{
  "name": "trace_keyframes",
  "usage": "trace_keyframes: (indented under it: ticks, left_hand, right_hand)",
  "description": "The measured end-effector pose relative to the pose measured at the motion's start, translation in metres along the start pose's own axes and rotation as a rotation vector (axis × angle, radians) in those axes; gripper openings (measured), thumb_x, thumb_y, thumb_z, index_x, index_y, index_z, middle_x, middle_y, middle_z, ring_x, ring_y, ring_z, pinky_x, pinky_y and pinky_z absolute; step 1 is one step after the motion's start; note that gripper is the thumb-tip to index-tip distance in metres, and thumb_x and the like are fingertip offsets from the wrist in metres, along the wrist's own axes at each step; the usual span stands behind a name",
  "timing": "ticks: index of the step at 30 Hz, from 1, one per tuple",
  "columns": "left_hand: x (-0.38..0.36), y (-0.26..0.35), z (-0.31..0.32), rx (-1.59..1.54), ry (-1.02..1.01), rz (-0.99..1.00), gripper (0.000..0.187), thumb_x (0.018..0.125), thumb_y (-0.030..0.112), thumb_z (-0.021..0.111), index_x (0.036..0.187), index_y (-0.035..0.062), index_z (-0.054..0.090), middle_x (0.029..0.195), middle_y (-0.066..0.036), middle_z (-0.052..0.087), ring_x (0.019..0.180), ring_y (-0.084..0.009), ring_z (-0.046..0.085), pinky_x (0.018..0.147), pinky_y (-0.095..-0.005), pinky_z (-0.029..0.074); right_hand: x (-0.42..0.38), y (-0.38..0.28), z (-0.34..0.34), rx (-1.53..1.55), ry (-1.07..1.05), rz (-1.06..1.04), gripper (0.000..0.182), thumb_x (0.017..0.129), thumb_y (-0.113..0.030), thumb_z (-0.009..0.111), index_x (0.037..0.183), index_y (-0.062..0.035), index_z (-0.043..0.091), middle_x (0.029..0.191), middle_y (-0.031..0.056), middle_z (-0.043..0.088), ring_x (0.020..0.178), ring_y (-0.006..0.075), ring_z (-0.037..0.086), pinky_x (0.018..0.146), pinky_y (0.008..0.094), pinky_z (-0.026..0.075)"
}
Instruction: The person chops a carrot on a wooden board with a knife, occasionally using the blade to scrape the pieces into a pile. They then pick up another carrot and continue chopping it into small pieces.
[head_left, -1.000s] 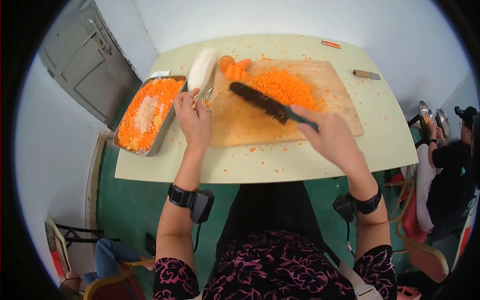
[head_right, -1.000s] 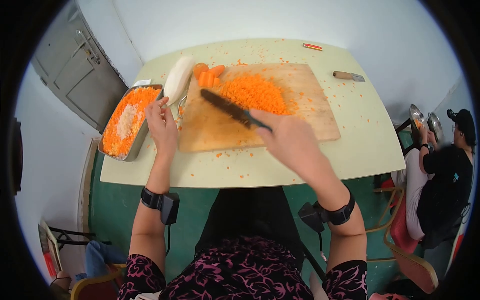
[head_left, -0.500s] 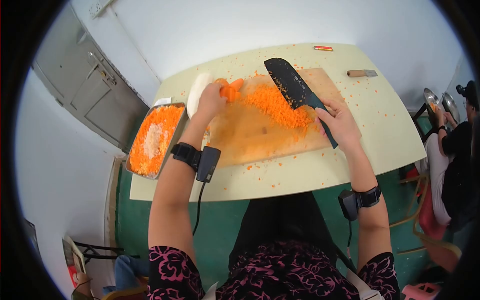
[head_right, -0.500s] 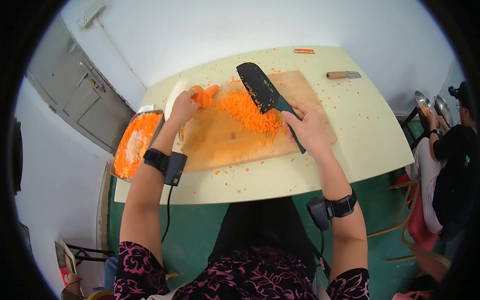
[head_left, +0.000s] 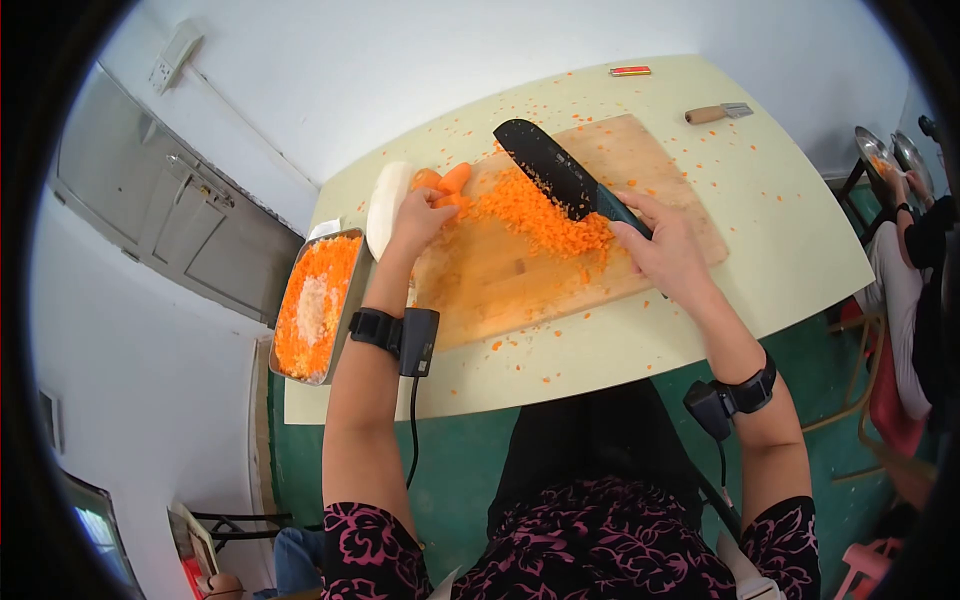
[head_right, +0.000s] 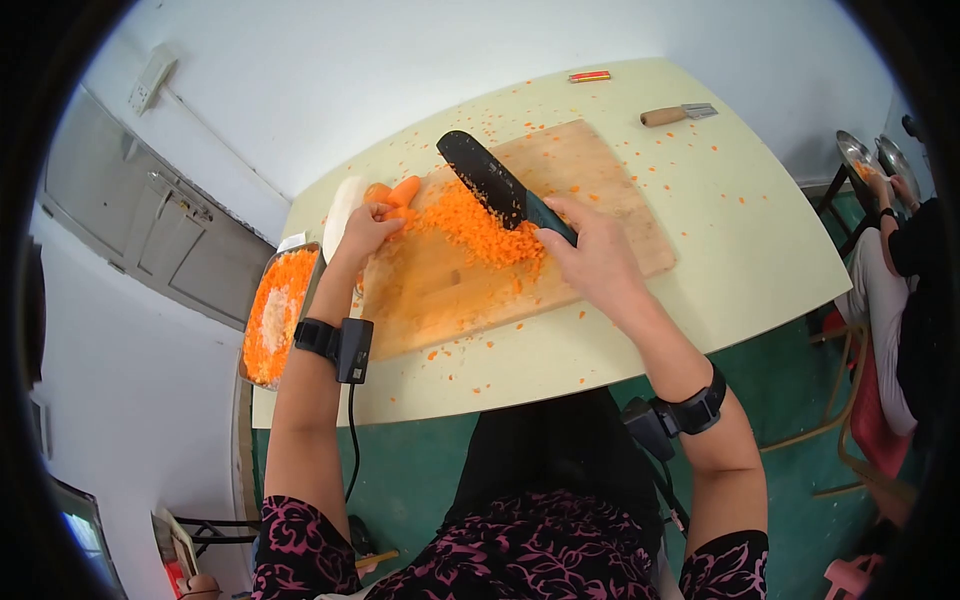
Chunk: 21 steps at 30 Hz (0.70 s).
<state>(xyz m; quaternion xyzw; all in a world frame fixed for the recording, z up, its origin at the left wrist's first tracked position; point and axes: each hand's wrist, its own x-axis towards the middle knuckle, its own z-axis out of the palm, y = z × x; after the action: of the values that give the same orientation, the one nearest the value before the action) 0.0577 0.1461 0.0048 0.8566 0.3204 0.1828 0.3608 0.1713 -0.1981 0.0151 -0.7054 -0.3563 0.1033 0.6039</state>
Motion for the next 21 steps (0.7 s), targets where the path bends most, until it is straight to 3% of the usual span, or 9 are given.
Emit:
trace_keyframes:
  ticks: [5, 8, 11, 14, 17, 21]
  left_hand:
    - [-0.013, 0.016, -0.010, -0.036, -0.075, -0.056, 0.029, 0.077, 0.011, 0.070, 0.101, -0.0034, 0.062, 0.081, -0.005, 0.062, 0.062, -0.0097, 0.055, 0.054, -0.0208, 0.043]
    - [-0.020, 0.017, -0.019, -0.080, -0.091, 0.016, 0.030, 0.079, 0.009, 0.067, 0.106, -0.0041, 0.061, 0.083, -0.004, 0.063, 0.065, -0.0095, 0.056, 0.056, -0.0213, 0.044]
    - [-0.014, 0.003, -0.032, -0.044, 0.030, 0.091, 0.023, 0.079, 0.008, 0.060, 0.101, 0.0007, 0.066, 0.080, -0.008, 0.065, 0.068, -0.0155, 0.059, 0.061, -0.0281, 0.047]
    - [-0.056, 0.047, -0.032, 0.368, 0.176, 0.214, 0.023, 0.078, 0.006, 0.060, 0.099, 0.0055, 0.068, 0.084, -0.014, 0.065, 0.074, -0.0244, 0.062, 0.066, -0.0333, 0.049]
    - [-0.096, 0.061, -0.013, 0.471, 0.123, 0.563, 0.020, 0.078, 0.007, 0.063, 0.096, -0.0004, 0.067, 0.087, -0.013, 0.063, 0.078, -0.0231, 0.061, 0.069, -0.0326, 0.048]
    - [-0.153, 0.073, 0.012, 0.450, -0.051, 0.642, 0.022, 0.078, 0.013, 0.066, 0.096, 0.0007, 0.067, 0.093, -0.015, 0.063, 0.090, -0.0297, 0.060, 0.077, -0.0362, 0.048]
  right_hand:
    - [0.000, -0.001, 0.000, -0.059, 0.000, 0.037, 0.031, 0.084, -0.015, 0.062, 0.113, -0.0019, 0.060, 0.079, 0.0125, 0.064, 0.061, 0.0153, 0.054, 0.059, 0.0289, 0.045]
    - [0.000, 0.002, 0.002, -0.066, 0.012, -0.003, 0.033, 0.084, -0.016, 0.062, 0.113, -0.0012, 0.060, 0.079, 0.0131, 0.064, 0.061, 0.0163, 0.055, 0.060, 0.0293, 0.045]
    - [-0.001, -0.002, 0.000, -0.091, 0.013, 0.028, 0.033, 0.084, -0.016, 0.062, 0.113, -0.0006, 0.060, 0.080, 0.0142, 0.064, 0.062, 0.0175, 0.056, 0.060, 0.0303, 0.045]
    - [-0.002, -0.005, -0.001, -0.099, 0.003, 0.055, 0.033, 0.084, -0.016, 0.062, 0.113, -0.0003, 0.060, 0.082, 0.0156, 0.065, 0.064, 0.0192, 0.058, 0.062, 0.0311, 0.046]
    - [-0.002, 0.000, 0.001, -0.108, 0.026, -0.030, 0.034, 0.084, -0.015, 0.062, 0.114, 0.0000, 0.059, 0.084, 0.0169, 0.065, 0.066, 0.0214, 0.060, 0.063, 0.0315, 0.047]
    - [-0.003, -0.002, 0.000, -0.100, 0.023, -0.061, 0.034, 0.084, -0.015, 0.062, 0.114, 0.0003, 0.059, 0.084, 0.0176, 0.065, 0.066, 0.0229, 0.060, 0.063, 0.0316, 0.047]
